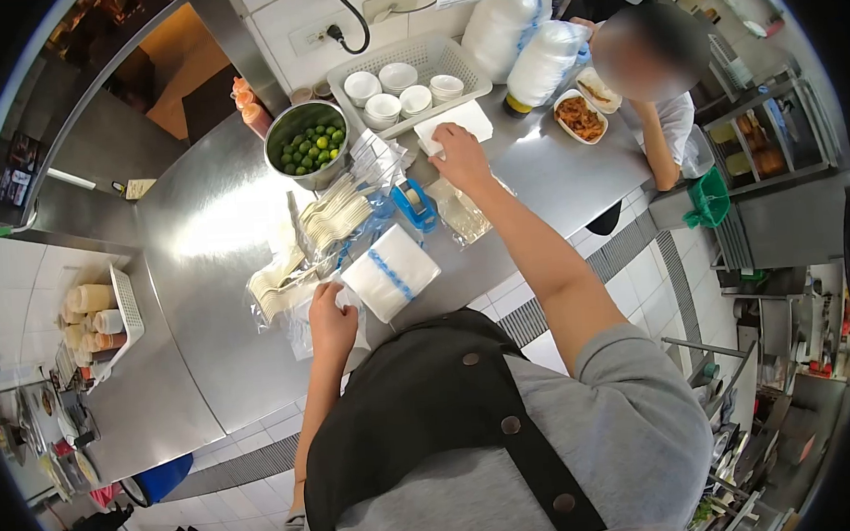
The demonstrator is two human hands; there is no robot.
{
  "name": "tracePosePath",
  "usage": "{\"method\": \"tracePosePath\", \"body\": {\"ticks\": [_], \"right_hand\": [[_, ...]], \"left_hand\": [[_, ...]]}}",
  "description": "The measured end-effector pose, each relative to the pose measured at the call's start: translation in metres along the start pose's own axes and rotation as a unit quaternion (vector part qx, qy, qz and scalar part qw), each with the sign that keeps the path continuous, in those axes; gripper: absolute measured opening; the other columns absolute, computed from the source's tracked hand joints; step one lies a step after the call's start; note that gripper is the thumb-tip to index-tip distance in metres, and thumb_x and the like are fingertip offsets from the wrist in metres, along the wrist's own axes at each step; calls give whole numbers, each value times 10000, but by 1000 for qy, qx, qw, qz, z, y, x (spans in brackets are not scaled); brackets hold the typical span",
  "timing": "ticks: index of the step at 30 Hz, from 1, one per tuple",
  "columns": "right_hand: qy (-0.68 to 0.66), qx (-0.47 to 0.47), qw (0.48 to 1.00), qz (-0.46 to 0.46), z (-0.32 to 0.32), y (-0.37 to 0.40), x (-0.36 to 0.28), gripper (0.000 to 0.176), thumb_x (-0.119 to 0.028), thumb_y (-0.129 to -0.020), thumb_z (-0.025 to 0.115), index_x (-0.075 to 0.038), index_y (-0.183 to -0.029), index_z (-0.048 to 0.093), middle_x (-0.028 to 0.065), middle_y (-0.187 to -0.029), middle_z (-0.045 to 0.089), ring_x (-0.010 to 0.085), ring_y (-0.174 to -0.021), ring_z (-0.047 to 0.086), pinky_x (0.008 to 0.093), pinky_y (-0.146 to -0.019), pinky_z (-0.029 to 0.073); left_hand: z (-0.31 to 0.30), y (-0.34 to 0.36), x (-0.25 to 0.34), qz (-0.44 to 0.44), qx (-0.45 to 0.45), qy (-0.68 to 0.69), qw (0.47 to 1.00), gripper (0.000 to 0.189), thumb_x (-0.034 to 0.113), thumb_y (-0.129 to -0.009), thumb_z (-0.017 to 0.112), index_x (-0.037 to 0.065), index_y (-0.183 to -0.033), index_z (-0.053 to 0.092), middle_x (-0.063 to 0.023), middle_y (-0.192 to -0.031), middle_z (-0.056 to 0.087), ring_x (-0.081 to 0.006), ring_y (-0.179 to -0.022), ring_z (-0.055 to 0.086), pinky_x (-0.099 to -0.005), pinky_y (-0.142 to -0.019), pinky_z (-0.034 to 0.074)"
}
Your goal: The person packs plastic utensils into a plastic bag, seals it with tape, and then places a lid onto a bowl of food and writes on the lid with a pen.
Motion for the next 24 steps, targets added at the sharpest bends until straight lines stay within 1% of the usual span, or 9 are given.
{"method": "tracePosePath", "body": {"ticks": [2,5,8,11,14,17,20,21,24], "right_hand": [[-15,-13,1000,23,1,-3,6,368,-161,-742,809,-77,-1049,624,101,-1164,622,303,-1149,583,452,-968,468],[-51,-9,998,40,-3,-5,7,304,-167,-742,809,-75,-981,645,98,-1099,647,303,-1091,608,444,-937,485],[-79,10,997,17,2,-9,17,257,-157,-730,813,-58,-908,655,122,-1051,653,317,-1047,619,427,-909,496],[-96,-21,995,31,1,-15,24,301,-140,-700,831,-34,-948,699,131,-1100,681,325,-1048,644,412,-931,498],[-141,-10,990,12,-1,-19,30,287,-130,-686,836,-32,-928,717,141,-1054,694,337,-1019,655,406,-930,501],[-139,-26,990,8,2,-25,36,217,-113,-677,835,-26,-844,726,146,-1041,705,336,-1024,658,389,-937,498],[-159,-64,984,52,-1,-29,41,173,-116,-677,830,-27,-784,727,147,-1058,715,331,-1027,661,379,-938,498],[-152,-80,984,54,2,-30,44,177,-126,-678,828,-35,-797,734,145,-1057,724,322,-1026,662,374,-939,496],[-156,-45,987,14,-3,-33,48,160,-142,-702,820,-45,-802,741,138,-1043,733,305,-1005,674,387,-892,519]], "left_hand": [[-3,1,-2,-8,-3,6,1000,361,-62,-744,616,-80,-1103,648,-193,-1144,640,-300,-709,652,-366,-651,524],[-8,2,-6,-16,3,14,1000,360,-61,-743,617,-76,-1102,648,-186,-1135,642,-287,-662,640,-372,-644,519],[-11,2,-10,-6,9,13,1000,360,-57,-743,620,-78,-1101,648,-186,-1131,642,-277,-637,638,-373,-642,520],[-9,1,-10,-7,4,6,1000,360,-55,-742,621,-79,-1100,648,-188,-1126,641,-277,-640,642,-372,-641,520],[-5,-2,-8,0,1,13,1000,370,-54,-735,626,-74,-1104,651,-184,-1128,642,-276,-649,647,-370,-643,521],[-4,-3,-4,-1,-6,17,1000,382,-28,-711,647,-58,-1091,660,-170,-1100,651,-258,-653,641,-354,-646,521],[1,-3,-6,-6,-20,25,999,395,-31,-706,643,-61,-1100,657,-169,-1095,649,-252,-647,629,-346,-640,518],[1,-4,-4,1,-24,21,999,399,-32,-704,642,-62,-1102,656,-168,-1093,647,-250,-645,625,-345,-637,516],[-2,-1,-2,11,-31,10,999,408,-33,-699,640,-64,-1106,655,-165,-1090,641,-246,-639,618,-344,-631,512]]}}
Point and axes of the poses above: each hand's wrist, its own y-axis away from the middle knuckle, its own z-axis out of the palm, x = y × z, the point moved 8 cm from there along -y, towards the middle knuckle
